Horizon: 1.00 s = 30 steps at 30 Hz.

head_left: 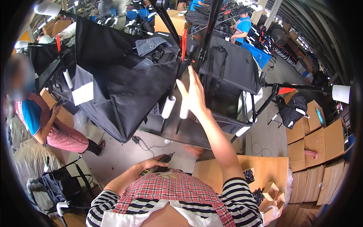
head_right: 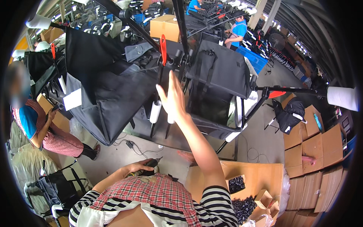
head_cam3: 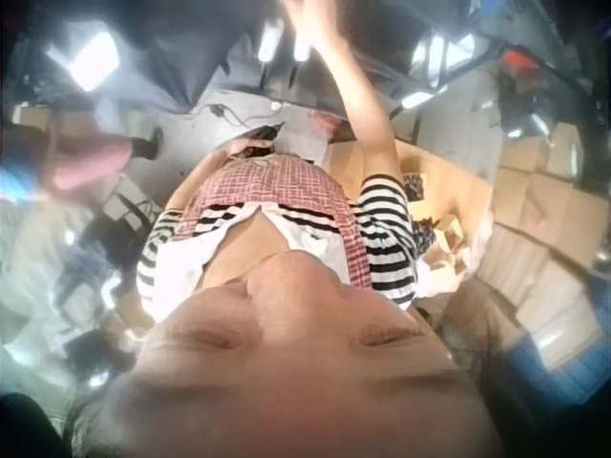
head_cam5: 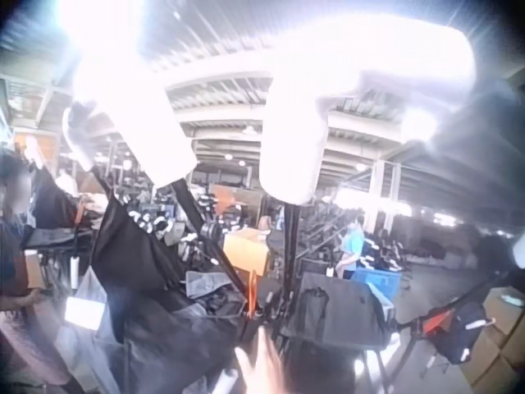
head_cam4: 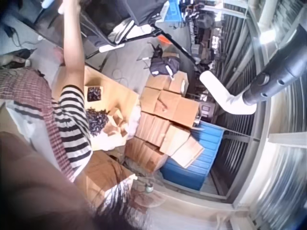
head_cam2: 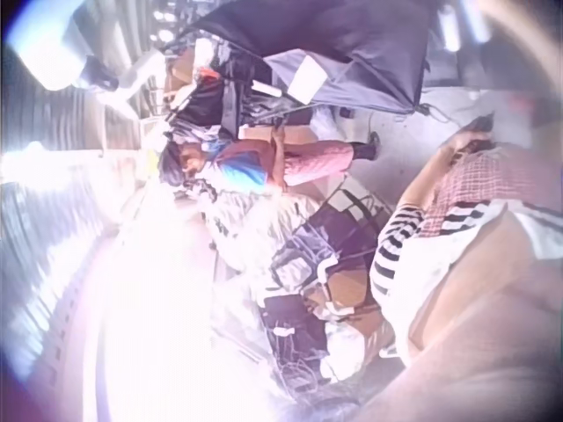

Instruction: The person uses a handheld electric screwdriver to attach black plastic fasteners to a black fabric bag mounted on a stand. They repeatedly pick fasteners from a nearby box, position them on the bag, and drive them in with the tool.

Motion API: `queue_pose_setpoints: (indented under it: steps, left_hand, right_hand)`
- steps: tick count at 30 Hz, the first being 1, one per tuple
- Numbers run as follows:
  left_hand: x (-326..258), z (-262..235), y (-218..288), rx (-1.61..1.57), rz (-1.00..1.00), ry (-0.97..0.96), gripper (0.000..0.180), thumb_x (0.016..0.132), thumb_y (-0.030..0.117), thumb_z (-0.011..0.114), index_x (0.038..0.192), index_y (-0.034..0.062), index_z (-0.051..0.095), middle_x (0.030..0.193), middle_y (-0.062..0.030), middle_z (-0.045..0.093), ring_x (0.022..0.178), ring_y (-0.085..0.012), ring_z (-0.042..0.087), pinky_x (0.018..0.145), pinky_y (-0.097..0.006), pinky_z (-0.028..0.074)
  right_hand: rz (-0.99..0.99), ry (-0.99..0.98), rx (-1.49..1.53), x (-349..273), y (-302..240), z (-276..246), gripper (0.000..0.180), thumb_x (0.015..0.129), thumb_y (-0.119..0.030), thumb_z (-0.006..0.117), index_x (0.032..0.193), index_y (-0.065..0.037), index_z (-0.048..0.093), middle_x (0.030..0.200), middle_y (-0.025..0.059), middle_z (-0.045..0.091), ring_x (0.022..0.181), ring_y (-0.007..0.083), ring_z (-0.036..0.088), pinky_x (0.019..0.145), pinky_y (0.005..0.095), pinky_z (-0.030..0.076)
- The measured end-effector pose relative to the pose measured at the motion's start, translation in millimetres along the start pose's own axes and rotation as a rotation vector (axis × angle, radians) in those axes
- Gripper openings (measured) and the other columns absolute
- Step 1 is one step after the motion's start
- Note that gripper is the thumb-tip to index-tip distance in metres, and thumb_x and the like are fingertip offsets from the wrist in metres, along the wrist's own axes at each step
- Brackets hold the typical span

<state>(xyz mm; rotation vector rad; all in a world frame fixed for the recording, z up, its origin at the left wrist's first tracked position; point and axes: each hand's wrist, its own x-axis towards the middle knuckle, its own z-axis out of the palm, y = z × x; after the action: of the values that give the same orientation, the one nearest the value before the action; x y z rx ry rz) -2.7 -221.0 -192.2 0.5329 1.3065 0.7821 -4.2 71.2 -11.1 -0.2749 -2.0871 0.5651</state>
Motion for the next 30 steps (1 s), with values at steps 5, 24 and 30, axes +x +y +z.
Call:
queue_pose_setpoints:
  steps: [5,24,30]
  left_hand:
    - [-24.4,-4.2,6.4,-0.001,0.079,0.012,0.101,0.085,0.05,0.075,0.158,0.0019,0.023,0.152,-0.0165,0.042,0.14,-0.0262,0.038,0.117,-0.036,0.027]
    - [19.6,-29.6,-10.3,-0.164,-0.02,0.022,0.099,0.084,0.037,0.079,0.158,0.0021,0.024,0.152,-0.0147,0.044,0.139,-0.0235,0.042,0.116,-0.035,0.03]
    - [32.0,2.1,35.5,-0.125,-0.156,-0.027,0.09,0.085,0.023,0.079,0.156,0.0027,0.028,0.142,-0.0138,0.053,0.125,-0.0238,0.056,0.104,-0.035,0.045]
  right_hand:
    - [0.356,0.066,-0.089,63.2,25.7,74.3,0.096,0.079,-0.019,0.077,0.154,0.005,0.023,0.101,0.0282,0.069,0.092,0.042,0.07,0.082,0.0467,0.053]
    - [0.204,-0.288,-0.746,-107.4,44.2,-83.1,0.048,0.083,-0.035,0.075,0.118,-0.004,0.064,0.095,0.0105,0.065,0.092,0.0305,0.063,0.08,0.042,0.049]
    - [-0.135,-0.139,-0.577,-143.8,54.8,-100.1,0.037,0.083,-0.047,0.071,0.081,-0.012,0.059,0.074,0.003,0.058,0.072,0.0211,0.063,0.066,0.0339,0.049]
